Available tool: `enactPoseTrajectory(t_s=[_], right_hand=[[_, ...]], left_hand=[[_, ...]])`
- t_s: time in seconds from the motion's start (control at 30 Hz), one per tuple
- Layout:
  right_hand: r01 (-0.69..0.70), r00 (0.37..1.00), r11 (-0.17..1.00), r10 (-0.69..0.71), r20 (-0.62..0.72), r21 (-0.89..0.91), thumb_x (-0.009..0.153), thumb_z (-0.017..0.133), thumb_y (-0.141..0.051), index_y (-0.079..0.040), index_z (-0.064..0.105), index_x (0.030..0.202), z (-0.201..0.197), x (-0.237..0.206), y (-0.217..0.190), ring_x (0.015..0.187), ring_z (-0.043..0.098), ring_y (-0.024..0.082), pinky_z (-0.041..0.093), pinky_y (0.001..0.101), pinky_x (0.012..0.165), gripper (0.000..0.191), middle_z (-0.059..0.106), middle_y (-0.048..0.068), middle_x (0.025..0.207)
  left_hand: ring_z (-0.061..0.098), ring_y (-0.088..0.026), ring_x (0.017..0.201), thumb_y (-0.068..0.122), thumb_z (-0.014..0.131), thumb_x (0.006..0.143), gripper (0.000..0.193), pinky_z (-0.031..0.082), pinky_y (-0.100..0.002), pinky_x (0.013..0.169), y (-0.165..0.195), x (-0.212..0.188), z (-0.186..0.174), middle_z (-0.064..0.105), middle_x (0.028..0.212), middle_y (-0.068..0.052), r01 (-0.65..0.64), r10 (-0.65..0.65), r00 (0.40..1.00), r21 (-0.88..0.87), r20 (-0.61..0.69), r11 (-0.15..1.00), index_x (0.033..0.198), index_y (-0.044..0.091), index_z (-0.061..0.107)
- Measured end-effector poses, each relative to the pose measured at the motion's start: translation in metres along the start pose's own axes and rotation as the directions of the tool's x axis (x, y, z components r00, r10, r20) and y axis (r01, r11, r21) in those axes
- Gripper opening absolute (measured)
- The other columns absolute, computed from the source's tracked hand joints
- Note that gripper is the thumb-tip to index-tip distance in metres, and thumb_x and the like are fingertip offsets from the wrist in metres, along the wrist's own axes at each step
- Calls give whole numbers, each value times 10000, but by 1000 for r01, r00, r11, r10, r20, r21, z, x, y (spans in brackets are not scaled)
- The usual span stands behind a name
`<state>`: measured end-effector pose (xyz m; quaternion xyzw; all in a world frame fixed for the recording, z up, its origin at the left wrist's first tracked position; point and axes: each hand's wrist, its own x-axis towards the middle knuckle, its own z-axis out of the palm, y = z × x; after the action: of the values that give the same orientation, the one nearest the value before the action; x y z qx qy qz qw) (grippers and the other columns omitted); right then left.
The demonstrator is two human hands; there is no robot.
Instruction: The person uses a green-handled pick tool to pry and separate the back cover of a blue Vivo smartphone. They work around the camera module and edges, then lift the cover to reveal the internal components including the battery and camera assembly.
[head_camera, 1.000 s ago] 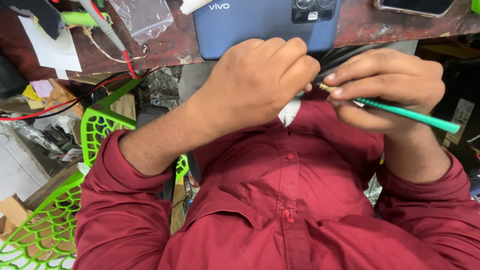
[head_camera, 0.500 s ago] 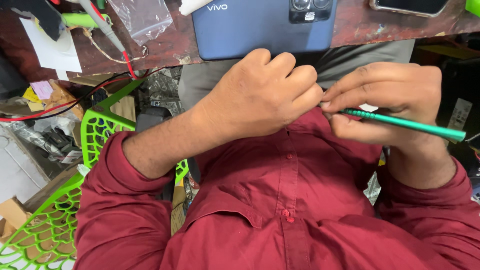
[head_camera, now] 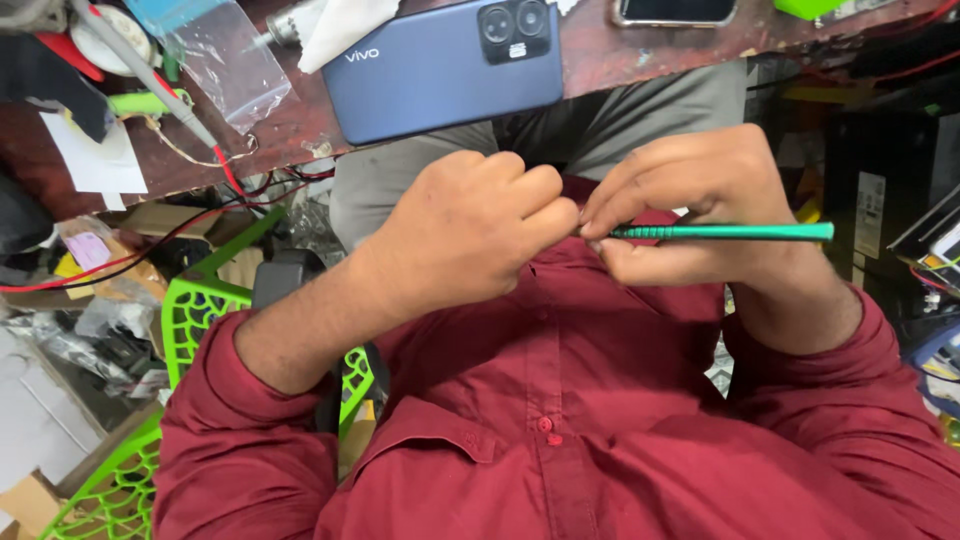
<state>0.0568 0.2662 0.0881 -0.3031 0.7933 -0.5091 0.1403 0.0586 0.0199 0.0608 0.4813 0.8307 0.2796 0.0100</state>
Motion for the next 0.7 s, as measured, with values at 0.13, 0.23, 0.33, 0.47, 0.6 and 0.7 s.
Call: enactPoseTrajectory(t_s=[0.13,0.23,0.33,0.47,0.6,0.7], right_hand=[[-43,998,992,36,56,120,708,796,-19,-55,748,840,-3,-12,5,769,755,136,578,245,670,144,766,51,869],[-72,995,978,57,82,197,690,777,7,-45,757,831,-3,-19,11,775,750,133,580,245,683,151,772,58,867],[-138,990,944,119,79,299,685,754,48,-8,754,827,-7,-27,17,739,742,156,579,252,671,152,771,102,852],[-72,988,843,132,-75,533,747,755,58,35,717,876,-14,-37,24,747,738,204,609,265,666,137,730,178,864],[-65,957,695,247,-153,716,754,761,65,50,722,886,-13,-49,26,675,717,216,582,250,588,138,721,226,893],[30,962,637,191,-195,770,817,779,56,58,738,957,-9,-53,29,688,731,214,618,276,639,146,730,230,926]], left_hand=[[545,-196,772,217,661,840,131,417,-350,658,11,1,2,516,865,-11,-68,67,997,51,29,996,933,147,602],[548,-190,776,222,666,854,118,412,-351,648,15,0,4,513,853,-3,-102,100,995,70,30,992,905,151,587],[551,-199,780,212,668,849,123,410,-353,644,17,-7,0,530,882,-8,-147,151,988,93,-34,985,917,159,580],[583,-232,815,166,679,950,110,454,-383,688,20,-18,-6,540,922,-41,29,-39,991,-78,-125,997,988,109,593],[580,-261,768,168,709,1051,208,468,-392,671,22,-19,-6,531,901,-73,55,-82,971,-127,-224,990,946,68,560],[554,-256,682,220,806,1021,304,441,-401,614,27,-15,-8,510,814,-67,33,-70,944,-120,-323,992,885,71,579]])
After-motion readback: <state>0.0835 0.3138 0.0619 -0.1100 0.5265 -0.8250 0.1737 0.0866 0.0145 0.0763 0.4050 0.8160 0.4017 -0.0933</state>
